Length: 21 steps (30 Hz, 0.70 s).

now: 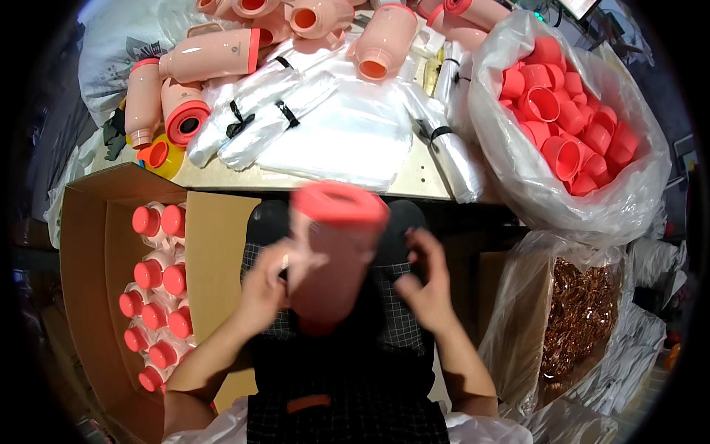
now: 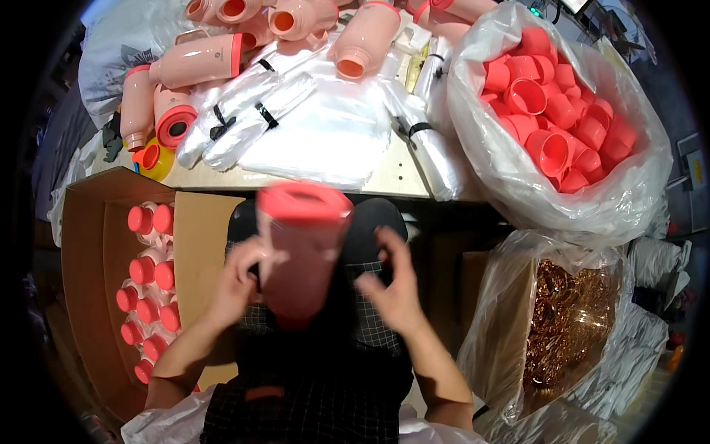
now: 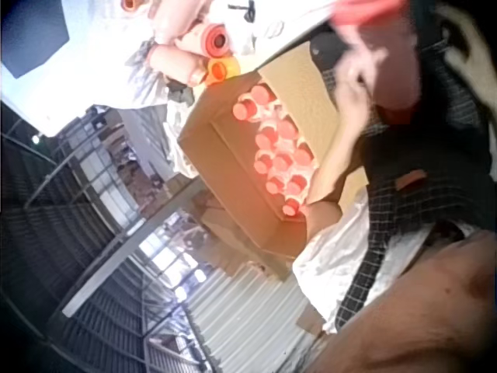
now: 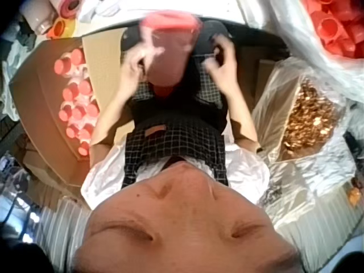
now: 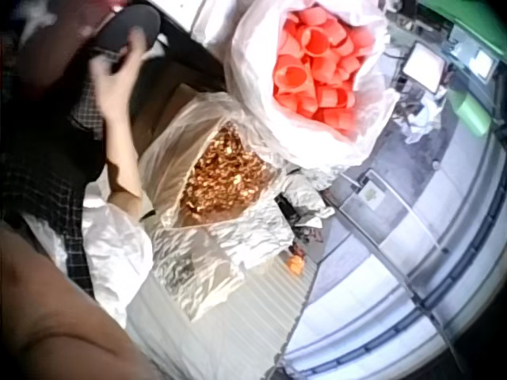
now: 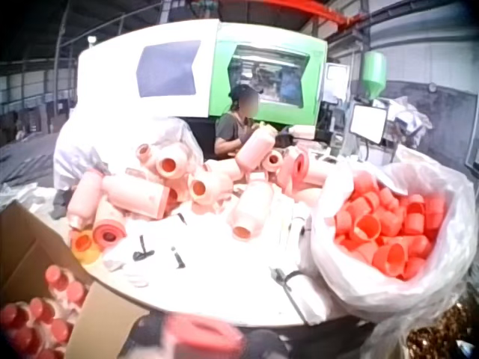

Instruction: The person assembles pink plastic pitchers by inserting a copper-colored metal ring into the neck and screwing on a red lid. The person then places the completed pitchers into a cardboard box. The person also handles cardboard boxes, folding them and using a handheld scanner on them.

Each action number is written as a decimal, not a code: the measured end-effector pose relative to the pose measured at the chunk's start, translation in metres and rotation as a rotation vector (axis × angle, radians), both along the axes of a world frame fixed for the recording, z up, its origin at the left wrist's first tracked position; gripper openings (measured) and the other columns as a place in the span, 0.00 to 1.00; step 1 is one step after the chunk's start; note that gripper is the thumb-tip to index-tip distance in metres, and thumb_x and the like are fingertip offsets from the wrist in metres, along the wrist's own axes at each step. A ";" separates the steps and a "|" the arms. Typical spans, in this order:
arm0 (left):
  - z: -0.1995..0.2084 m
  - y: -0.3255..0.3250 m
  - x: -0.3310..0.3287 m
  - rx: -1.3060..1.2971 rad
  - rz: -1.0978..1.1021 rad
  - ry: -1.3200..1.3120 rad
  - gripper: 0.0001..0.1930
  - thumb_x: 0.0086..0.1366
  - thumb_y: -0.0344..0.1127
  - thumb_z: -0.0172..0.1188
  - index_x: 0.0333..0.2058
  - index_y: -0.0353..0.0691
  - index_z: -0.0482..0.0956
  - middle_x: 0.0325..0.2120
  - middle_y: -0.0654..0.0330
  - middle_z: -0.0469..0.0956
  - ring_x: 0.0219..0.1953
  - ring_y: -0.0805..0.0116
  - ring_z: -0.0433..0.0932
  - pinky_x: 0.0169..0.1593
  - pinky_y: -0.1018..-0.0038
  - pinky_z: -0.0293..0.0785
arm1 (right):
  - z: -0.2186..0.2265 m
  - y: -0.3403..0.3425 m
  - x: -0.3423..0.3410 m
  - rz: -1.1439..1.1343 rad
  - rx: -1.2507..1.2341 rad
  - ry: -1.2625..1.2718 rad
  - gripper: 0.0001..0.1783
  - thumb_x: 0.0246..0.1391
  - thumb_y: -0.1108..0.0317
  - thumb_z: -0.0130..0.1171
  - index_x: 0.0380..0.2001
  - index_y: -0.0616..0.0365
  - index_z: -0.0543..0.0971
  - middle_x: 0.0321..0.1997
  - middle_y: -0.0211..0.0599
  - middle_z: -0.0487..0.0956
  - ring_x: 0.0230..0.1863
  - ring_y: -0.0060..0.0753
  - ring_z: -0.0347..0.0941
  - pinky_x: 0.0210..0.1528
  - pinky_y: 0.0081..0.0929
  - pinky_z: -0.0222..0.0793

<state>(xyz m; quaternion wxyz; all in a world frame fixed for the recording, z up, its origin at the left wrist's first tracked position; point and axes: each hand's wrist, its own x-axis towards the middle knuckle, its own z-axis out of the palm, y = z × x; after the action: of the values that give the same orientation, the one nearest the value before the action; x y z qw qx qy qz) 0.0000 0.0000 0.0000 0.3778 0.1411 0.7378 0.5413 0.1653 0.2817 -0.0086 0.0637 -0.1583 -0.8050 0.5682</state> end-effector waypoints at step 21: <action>-0.065 0.206 -0.158 0.191 0.101 0.053 0.12 0.71 0.34 0.52 0.32 0.34 0.81 0.31 0.53 0.84 0.33 0.63 0.82 0.41 0.67 0.76 | 0.011 0.074 -0.111 -0.068 -0.254 -0.245 0.06 0.55 0.72 0.65 0.30 0.64 0.81 0.29 0.31 0.81 0.33 0.17 0.73 0.38 0.21 0.69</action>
<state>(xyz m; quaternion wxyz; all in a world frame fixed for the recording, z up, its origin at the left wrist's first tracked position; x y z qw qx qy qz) -0.1579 0.2059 -0.0647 0.3152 0.1534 0.6989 0.6234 0.0544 0.3554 0.0024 -0.0361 -0.2605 -0.7225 0.6394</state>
